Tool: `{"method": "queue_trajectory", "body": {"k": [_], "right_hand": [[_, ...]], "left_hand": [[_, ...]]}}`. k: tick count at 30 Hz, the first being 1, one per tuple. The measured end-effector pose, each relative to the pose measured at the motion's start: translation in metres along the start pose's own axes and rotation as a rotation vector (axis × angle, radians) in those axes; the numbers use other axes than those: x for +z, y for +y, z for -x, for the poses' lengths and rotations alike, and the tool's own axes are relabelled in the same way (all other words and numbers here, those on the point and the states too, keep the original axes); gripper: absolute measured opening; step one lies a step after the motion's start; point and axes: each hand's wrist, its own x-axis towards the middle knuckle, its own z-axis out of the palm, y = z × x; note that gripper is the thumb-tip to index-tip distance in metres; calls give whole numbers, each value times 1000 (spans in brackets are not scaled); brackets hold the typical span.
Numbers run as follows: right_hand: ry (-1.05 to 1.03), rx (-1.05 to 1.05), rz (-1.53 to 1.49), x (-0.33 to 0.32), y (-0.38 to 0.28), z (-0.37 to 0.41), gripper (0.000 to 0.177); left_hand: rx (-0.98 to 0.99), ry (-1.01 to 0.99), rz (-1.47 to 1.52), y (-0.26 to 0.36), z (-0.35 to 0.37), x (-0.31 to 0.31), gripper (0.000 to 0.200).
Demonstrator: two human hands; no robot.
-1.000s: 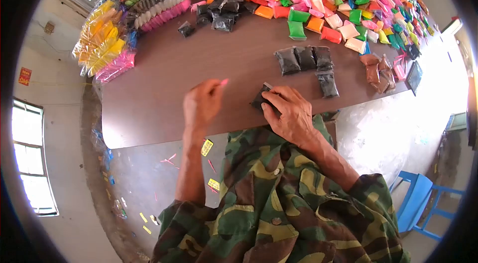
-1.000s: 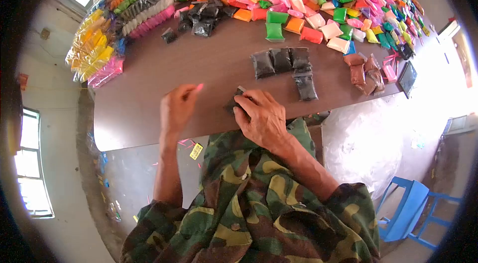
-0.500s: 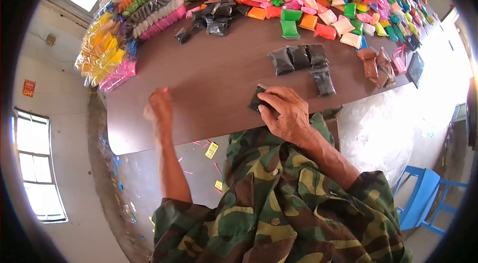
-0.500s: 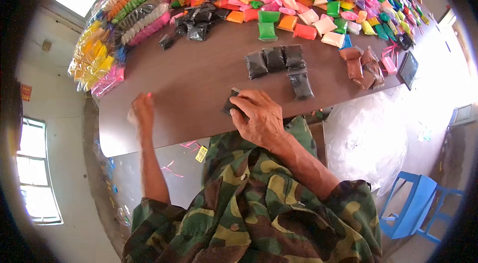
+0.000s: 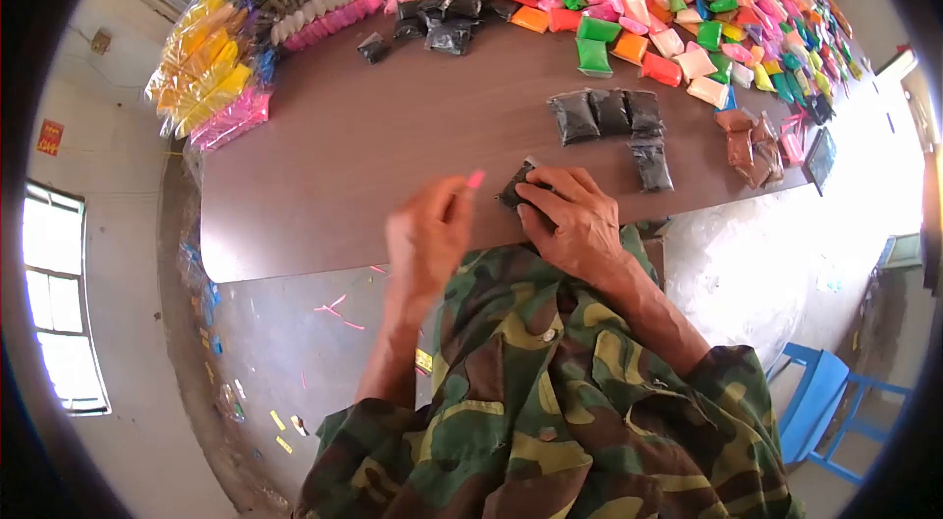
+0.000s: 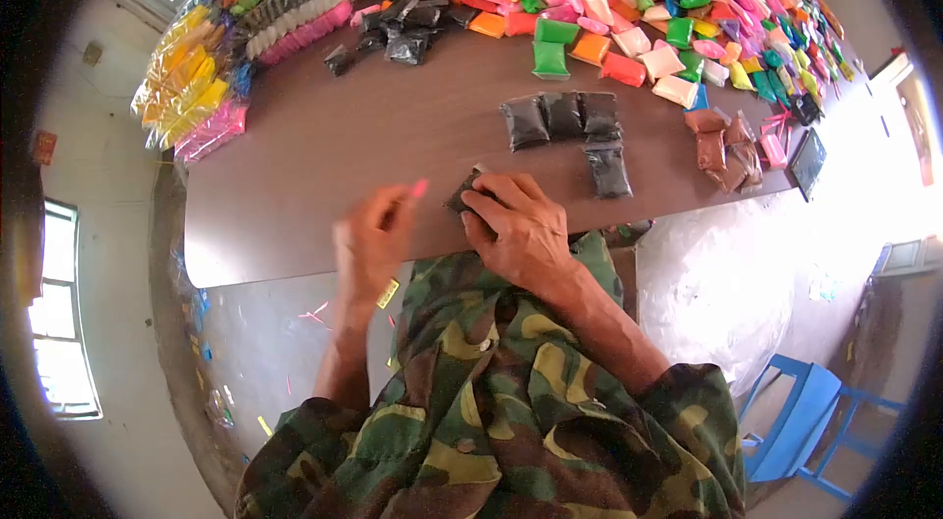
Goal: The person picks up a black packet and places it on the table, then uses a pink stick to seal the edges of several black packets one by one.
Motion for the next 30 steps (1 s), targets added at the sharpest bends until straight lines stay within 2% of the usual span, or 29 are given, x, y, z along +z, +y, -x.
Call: {"method": "queue_trajectory", "body": {"k": [4,7,10,13,16,19,22,25,30], "right_hand": [[26,-2,-7,3,1,0,21],[54,7,6,4,0,1,20],[65,-7,-3,6,2,0,20],[53,-8,9,4,1,-1,21],[23,15,-7,2,2,0,23],[60,35,-19,5,5,3,24],[40,58,-52,6,6,3,28],[41,50,-44,5,4,3,28],[64,22,-36,5,7,4,24]], "left_hand": [[72,-86,-82,19,24,24,6],[67,-34,-263,-6,15,27,6],[-72,-52,-214,-12,2,13,7],[30,-15,-91,10,7,16,7],[94,-77,-135,20,13,28,4],[73,-54,-310,8,0,25,5],[-27,-96,-160,1,-10,12,7],[111,-118,-39,15,-9,17,9],[102,-257,-213,11,-24,29,11]]}}
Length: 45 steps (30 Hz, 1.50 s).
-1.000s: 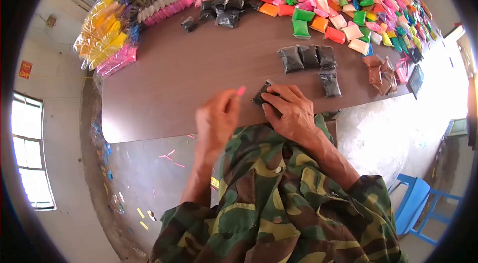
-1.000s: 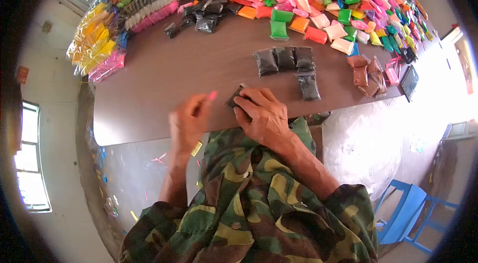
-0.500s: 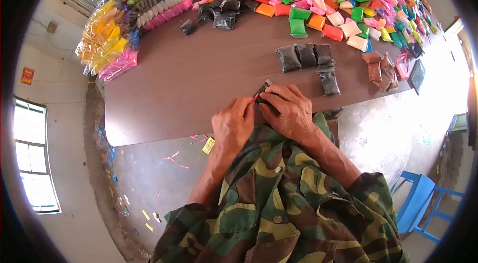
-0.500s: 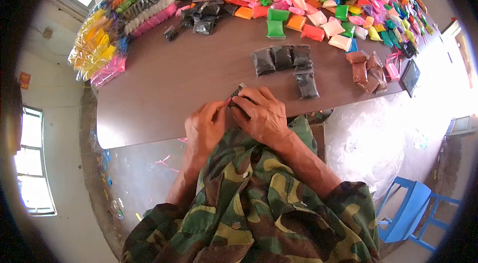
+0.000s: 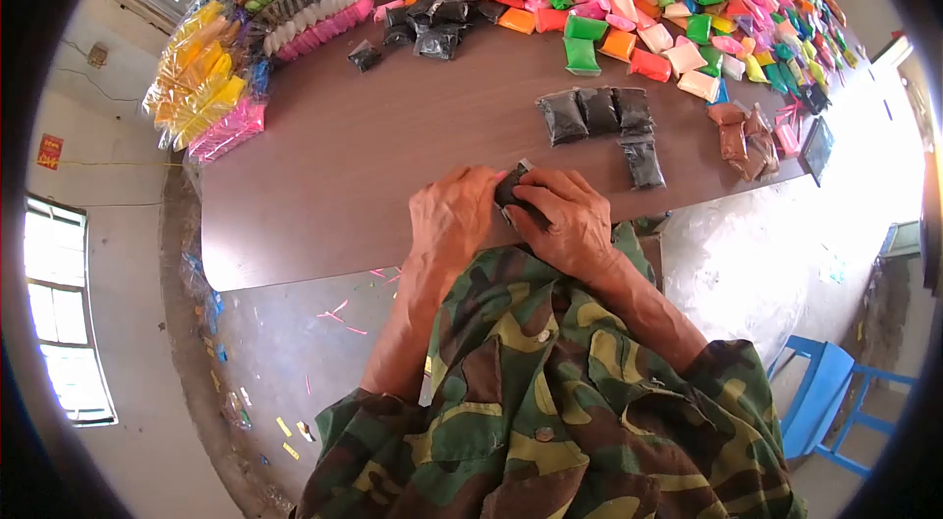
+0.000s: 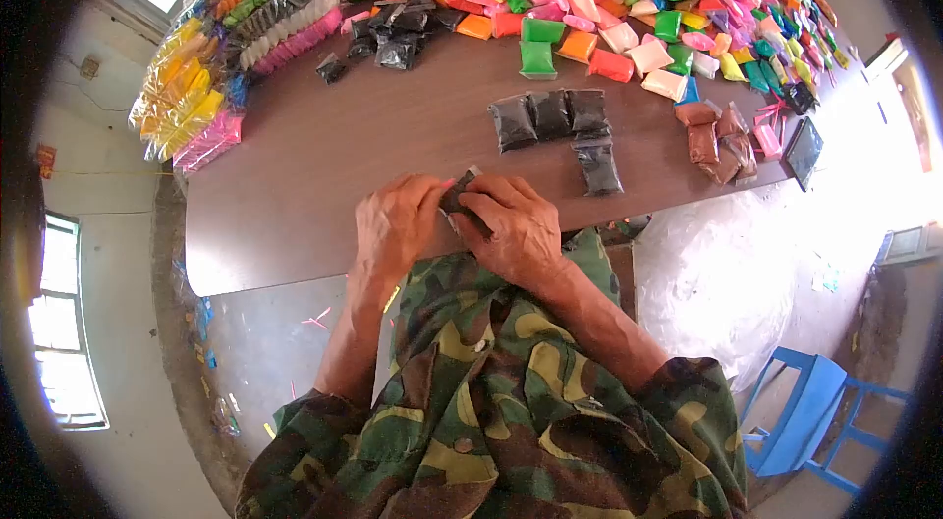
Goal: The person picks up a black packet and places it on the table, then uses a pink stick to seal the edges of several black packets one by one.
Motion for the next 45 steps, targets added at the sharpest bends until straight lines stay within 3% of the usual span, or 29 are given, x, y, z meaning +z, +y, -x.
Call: {"method": "queue_trajectory", "body": {"k": [4,7,13,16,25,45], "right_hand": [[8,8,-10,1,-1,0,24],[10,4,4,1,-1,0,24],[-17,12,5,2,1,1,23],[-9,7,-10,0,2,1,22],[1,21,-8,2,0,-1,21],[-24,47,-12,-1,1,1,20]], "left_hand": [[-9,-11,87,-4,-6,-9,12],[110,28,144,5,1,0,13],[73,-55,-67,-1,-15,3,10],[89,11,85,8,-9,-11,9],[226,-22,-86,0,-10,4,9],[264,-45,-91,11,-8,-6,5]]}}
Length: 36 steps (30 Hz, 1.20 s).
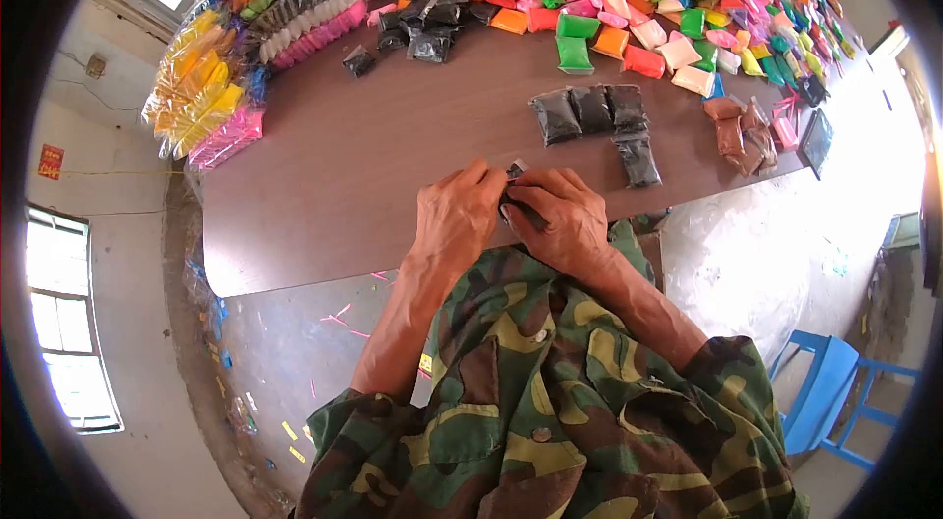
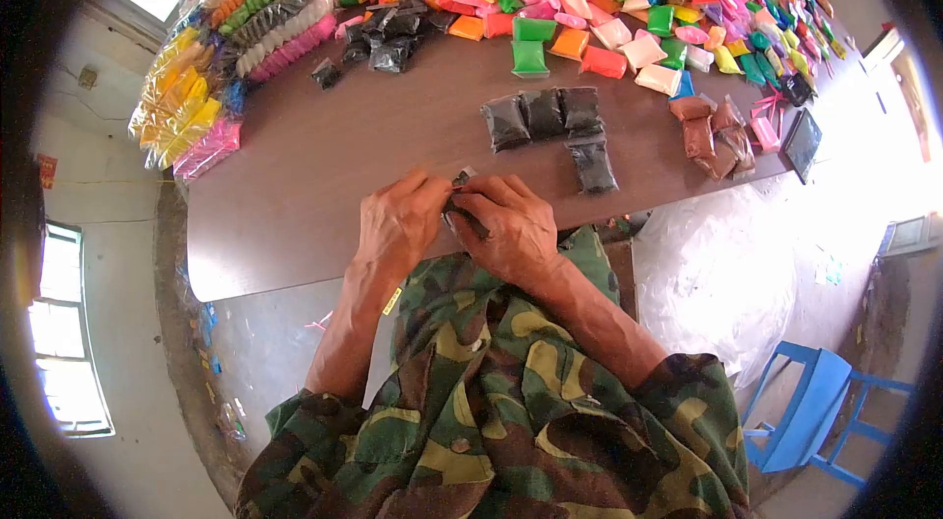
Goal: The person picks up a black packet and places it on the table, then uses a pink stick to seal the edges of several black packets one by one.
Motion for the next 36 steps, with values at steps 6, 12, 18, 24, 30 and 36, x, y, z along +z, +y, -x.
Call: {"method": "queue_trajectory", "body": {"k": [6,12,18,24,30,36], "right_hand": [[25,-11,20,4,1,-1,20],[32,-19,0,2,1,0,18],[37,-14,3,4,0,-2,18],[48,-32,-27,2,3,0,19],[55,-15,-14,4,-1,-3,19],[49,-28,-7,3,2,1,21]], "left_hand": [[40,11,-71,-7,-13,15,10],[11,-26,-52,1,-4,1,9],[43,-25,-71,-7,-15,12,8],[2,-37,-12,-6,0,-1,2],[29,-11,-52,-23,-4,7,6],[-69,29,67,-12,7,-9,8]]}}
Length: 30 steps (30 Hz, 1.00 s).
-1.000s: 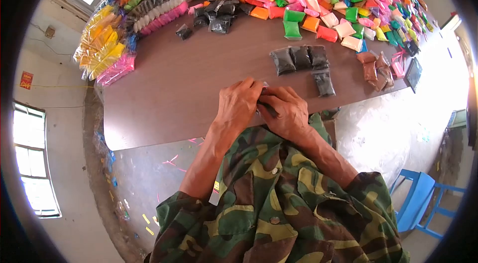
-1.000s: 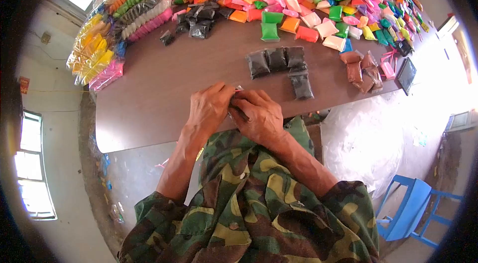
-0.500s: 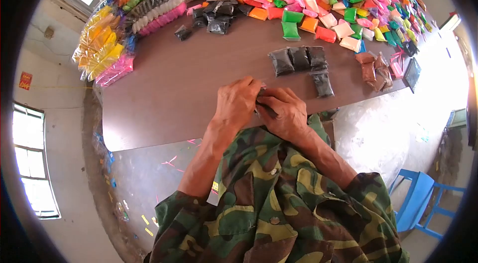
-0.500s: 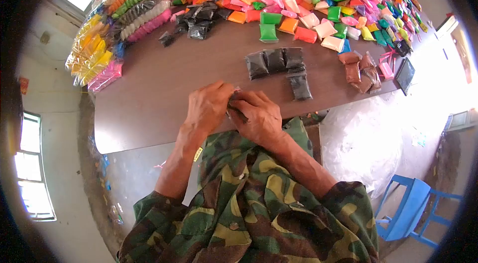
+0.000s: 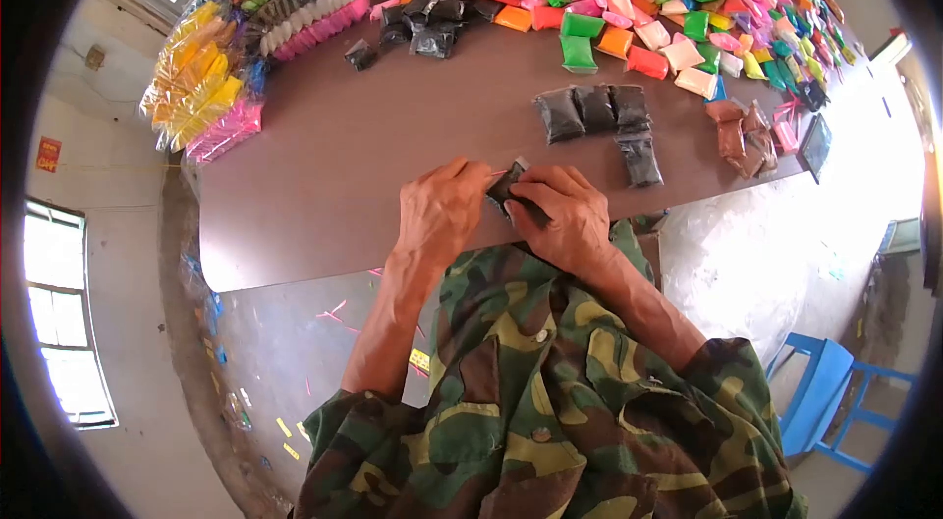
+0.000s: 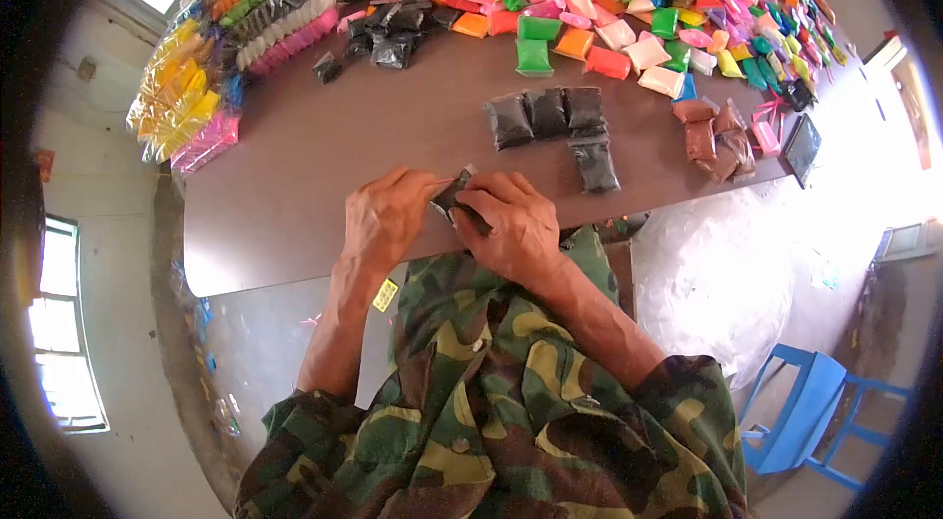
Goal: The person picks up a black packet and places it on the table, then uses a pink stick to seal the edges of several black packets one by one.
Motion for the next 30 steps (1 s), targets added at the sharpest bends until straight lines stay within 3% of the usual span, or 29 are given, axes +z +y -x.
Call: {"method": "queue_trajectory", "body": {"k": [16,19,24,30], "right_hand": [[-9,7,1,-2,-4,-5,21],[-12,1,14,-1,-4,-4,20],[-5,-12,15,0,-4,-4,18],[17,-42,22,1,-2,-4,15]], "left_hand": [[-14,-15,-37,-3,3,5,7],[-131,6,-20,-11,5,3,6],[-186,90,112,10,34,7,7],[-264,179,75,-6,38,15,8]]}}
